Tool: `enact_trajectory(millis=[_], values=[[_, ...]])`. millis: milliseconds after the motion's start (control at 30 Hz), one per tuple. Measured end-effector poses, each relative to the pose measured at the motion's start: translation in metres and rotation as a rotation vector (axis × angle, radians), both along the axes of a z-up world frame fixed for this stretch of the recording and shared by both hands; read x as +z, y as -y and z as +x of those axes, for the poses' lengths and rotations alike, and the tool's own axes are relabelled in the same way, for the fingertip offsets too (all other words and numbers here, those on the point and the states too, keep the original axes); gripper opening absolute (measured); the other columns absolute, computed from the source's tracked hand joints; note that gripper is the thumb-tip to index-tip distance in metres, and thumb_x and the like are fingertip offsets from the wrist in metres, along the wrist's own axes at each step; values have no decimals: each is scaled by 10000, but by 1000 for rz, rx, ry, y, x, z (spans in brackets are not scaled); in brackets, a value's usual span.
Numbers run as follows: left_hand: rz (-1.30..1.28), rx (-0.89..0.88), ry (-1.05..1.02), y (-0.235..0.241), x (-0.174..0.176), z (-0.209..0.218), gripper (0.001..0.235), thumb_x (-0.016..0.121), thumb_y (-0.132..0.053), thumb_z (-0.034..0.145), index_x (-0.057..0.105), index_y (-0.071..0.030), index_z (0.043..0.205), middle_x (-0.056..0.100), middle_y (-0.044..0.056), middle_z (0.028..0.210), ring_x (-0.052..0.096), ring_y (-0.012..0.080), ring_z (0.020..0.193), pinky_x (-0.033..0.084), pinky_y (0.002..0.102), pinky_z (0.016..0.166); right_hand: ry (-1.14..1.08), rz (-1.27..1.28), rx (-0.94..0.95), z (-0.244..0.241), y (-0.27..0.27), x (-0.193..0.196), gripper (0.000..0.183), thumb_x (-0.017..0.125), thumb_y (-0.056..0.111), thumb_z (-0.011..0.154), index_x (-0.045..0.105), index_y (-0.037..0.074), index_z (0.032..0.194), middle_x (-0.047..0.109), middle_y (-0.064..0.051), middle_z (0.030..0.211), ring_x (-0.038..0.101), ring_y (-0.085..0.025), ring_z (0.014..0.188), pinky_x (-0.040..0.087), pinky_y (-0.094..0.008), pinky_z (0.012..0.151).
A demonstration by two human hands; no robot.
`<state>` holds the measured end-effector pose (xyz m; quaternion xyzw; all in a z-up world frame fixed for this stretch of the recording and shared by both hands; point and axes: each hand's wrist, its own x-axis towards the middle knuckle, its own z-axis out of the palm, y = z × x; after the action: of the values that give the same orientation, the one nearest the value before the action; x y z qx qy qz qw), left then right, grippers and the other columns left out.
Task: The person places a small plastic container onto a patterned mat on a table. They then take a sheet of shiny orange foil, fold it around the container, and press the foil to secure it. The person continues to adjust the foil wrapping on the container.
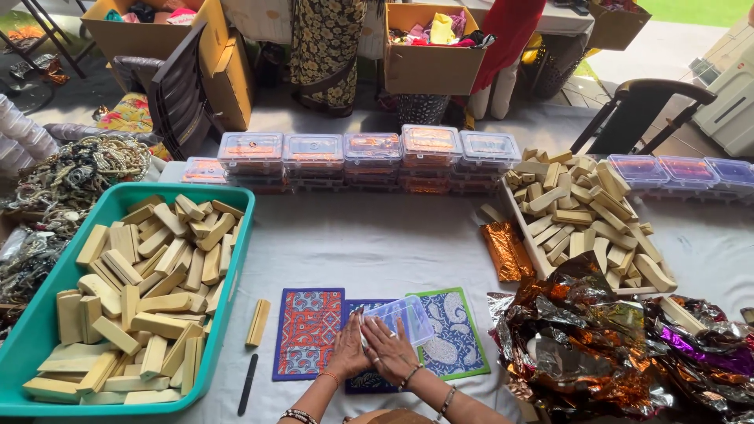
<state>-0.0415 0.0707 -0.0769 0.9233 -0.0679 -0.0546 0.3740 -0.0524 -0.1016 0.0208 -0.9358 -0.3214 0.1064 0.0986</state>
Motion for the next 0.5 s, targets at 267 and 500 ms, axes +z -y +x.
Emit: enact_trajectory(millis=[267, 500], values=[[36, 5, -206, 5, 69, -7, 1529, 967, -612, 488, 14, -187, 1605, 178, 94, 1673, 182, 273, 1567, 167, 522, 1248, 329, -152, -98, 59, 67, -5, 621, 323, 423, 1041, 173, 272, 1625, 155, 22, 1690, 133, -230, 1538, 31, -684, 1163], [75, 3, -222, 8, 71, -8, 1519, 950, -632, 504, 13, -173, 1608, 164, 105, 1679, 169, 276, 1573, 162, 517, 1253, 113, -111, -373, 88, 12, -24, 657, 355, 447, 1043, 144, 200, 1614, 80, -78, 1716, 73, -267, 1571, 18, -680, 1181]])
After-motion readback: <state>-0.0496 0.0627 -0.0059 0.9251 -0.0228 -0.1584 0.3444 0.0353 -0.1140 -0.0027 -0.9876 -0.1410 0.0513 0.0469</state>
